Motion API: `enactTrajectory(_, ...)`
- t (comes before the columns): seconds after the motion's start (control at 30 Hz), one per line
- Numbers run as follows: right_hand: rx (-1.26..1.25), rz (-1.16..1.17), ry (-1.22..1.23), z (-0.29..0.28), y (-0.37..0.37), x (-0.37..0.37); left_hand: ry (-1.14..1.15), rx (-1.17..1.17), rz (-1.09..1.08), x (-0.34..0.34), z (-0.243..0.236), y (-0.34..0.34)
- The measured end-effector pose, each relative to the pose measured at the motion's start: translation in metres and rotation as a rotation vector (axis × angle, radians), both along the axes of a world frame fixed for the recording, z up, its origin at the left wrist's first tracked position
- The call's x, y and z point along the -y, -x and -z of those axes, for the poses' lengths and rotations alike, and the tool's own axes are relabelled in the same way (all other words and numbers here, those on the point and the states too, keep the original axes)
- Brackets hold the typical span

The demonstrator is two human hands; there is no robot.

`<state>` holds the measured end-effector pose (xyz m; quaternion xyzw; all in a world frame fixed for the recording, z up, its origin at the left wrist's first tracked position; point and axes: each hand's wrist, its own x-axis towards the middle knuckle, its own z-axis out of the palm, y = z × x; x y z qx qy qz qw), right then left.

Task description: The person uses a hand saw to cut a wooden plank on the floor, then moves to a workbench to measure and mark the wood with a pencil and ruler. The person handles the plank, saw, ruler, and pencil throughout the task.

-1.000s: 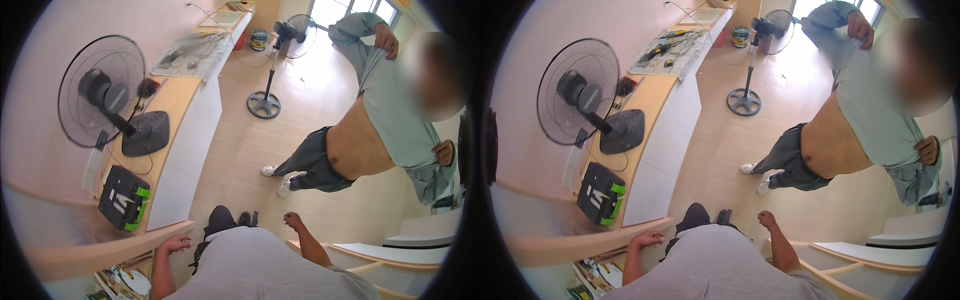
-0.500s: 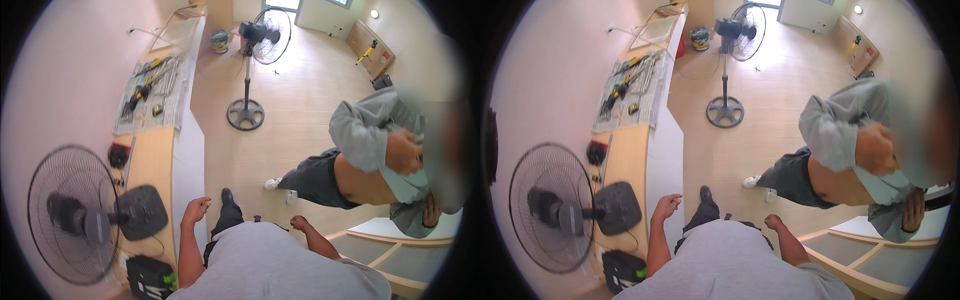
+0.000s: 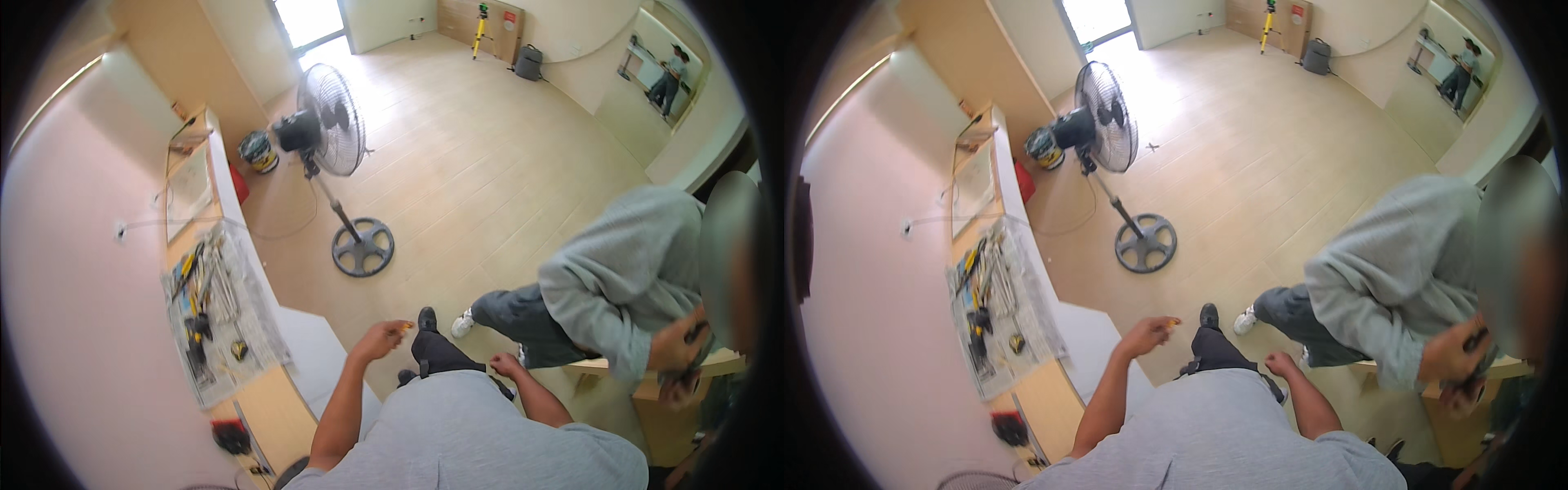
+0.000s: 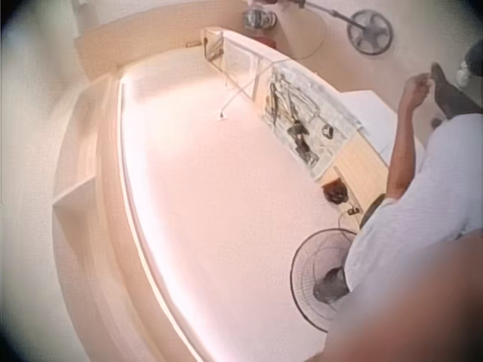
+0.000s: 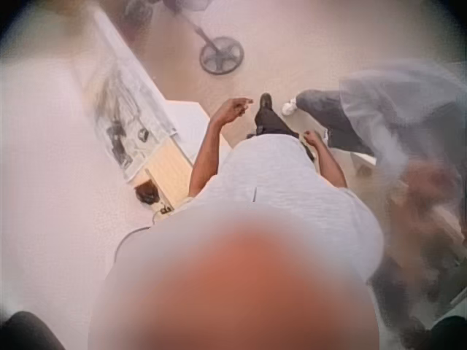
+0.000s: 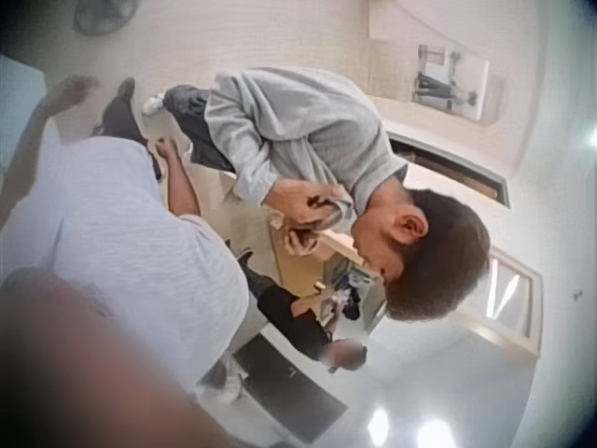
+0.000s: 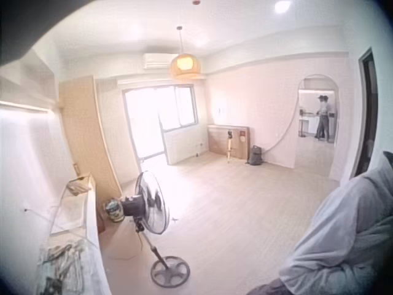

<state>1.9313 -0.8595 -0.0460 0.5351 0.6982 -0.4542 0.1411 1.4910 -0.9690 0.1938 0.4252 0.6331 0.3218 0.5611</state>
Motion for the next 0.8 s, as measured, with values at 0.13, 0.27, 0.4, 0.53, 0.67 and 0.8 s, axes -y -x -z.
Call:
enactTrajectory(0.13, 0.190, 0.232, 0.118, 0.078, -0.027, 0.036, -0.057, -0.072, 0.335, -0.089, 0.003, 0.002)
enactTrajectory(0.27, -0.256, 0.743, 0.424, 0.091, -0.011, 0.035, -0.077, -0.172, 0.417, -0.172, 0.011, 0.042)
enactTrajectory(0.4, -0.241, 0.434, 0.072, 0.058, 0.054, -0.045, -0.141, -0.417, 0.479, -0.244, 0.013, 0.095)
enactTrajectory(0.53, -0.239, 0.629, 0.141, 0.006, 0.104, -0.149, -0.141, -0.392, 0.502, -0.309, 0.007, 0.117)
enactTrajectory(0.67, -0.318, 0.833, 0.102, -0.036, 0.130, -0.228, -0.226, -0.346, 0.629, -0.367, -0.002, 0.114)
enactTrajectory(0.8, -0.329, 0.812, 0.146, -0.021, 0.128, -0.270, -0.300, -0.376, 0.840, -0.428, -0.027, 0.120)
